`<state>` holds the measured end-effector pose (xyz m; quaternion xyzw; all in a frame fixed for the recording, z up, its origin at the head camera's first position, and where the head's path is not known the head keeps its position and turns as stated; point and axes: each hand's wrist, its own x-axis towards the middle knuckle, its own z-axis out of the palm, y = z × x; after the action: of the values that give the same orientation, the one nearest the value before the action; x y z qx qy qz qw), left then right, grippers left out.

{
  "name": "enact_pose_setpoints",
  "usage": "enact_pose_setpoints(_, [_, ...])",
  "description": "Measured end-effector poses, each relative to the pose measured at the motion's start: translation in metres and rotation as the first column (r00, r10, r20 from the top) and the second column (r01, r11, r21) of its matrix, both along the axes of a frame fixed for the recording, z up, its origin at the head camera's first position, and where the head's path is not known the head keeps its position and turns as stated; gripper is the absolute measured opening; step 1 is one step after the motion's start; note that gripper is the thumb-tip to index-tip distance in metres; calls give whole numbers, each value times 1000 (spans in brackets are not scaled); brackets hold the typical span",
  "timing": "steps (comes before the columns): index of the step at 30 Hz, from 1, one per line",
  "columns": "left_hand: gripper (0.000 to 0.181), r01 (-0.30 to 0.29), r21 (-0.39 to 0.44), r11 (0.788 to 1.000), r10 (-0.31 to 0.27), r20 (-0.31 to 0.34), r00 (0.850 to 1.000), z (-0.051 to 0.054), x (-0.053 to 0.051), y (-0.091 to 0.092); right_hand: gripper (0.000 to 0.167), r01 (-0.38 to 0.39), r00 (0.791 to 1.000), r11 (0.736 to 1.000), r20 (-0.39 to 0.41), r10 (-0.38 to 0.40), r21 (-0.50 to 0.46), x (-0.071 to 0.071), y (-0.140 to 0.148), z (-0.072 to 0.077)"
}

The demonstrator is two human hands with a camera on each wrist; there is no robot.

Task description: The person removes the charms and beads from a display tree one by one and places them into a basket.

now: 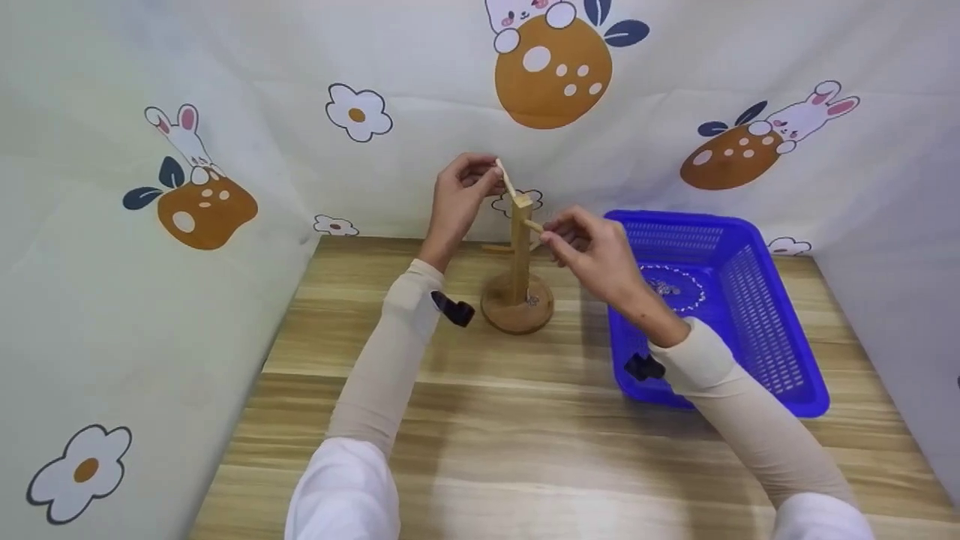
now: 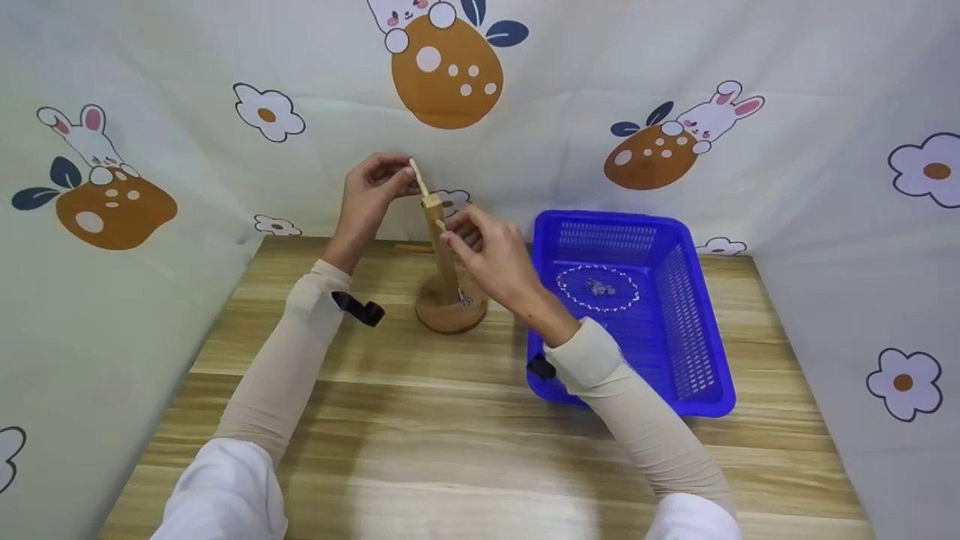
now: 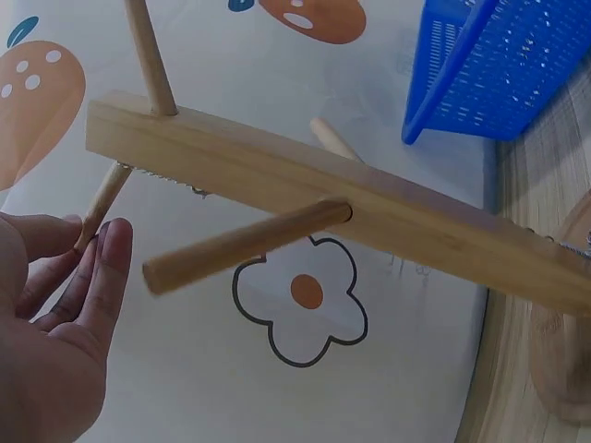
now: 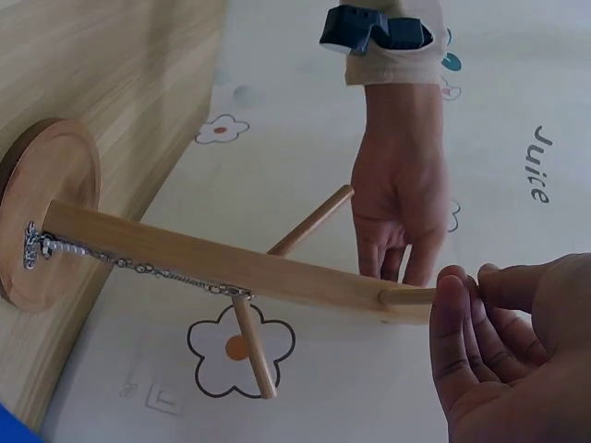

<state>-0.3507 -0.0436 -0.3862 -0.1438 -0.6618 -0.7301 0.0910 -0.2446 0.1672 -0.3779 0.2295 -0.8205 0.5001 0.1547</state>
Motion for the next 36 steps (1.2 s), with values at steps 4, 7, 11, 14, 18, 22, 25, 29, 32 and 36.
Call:
enact_pose_setpoints(4, [27,39,3,999,-39,29,999,1,0,5,14,-31,1000,1000,2,31,3,3,-7,0])
enact_pose_setpoints(7, [28,63,-4,998,-63,48,997,3,-1,8,14,-52,999,999,2,52,4,5,-12,0])
enact_pose_setpoints(11, [29,72,-45,996,-68,73,995,4,0,11,14,-72,997,997,4,72,12,7,-18,0])
enact_pose_setpoints(14, [29,74,-70,995,-69,74,995,5,0,12,14,-85,996,996,-1,85,14,7,-22,0])
enact_pose_setpoints(18, [28,92,-68,993,-89,45,995,5,0,14,12,-115,993,993,-6,115,3,6,-25,-1])
enact_pose_setpoints(22, [27,107,-66,992,-104,38,994,5,0,15,13,-128,992,992,-18,128,4,5,-25,-2])
enact_pose_setpoints(25, [26,115,-72,991,-112,48,993,5,0,15,14,-126,992,992,-17,126,-3,4,-24,-2])
enact_pose_setpoints(29, [25,128,-75,989,-123,66,990,3,0,11,17,-123,992,992,-2,123,-30,4,-23,-4])
enact_pose_setpoints(32, [23,144,-59,988,-139,80,987,0,1,6,18,-113,993,992,13,114,-62,5,-21,-6])
enact_pose_setpoints(36, [22,160,-65,985,-155,79,985,-2,3,-2,15,-62,997,993,45,67,-98,4,-15,-11])
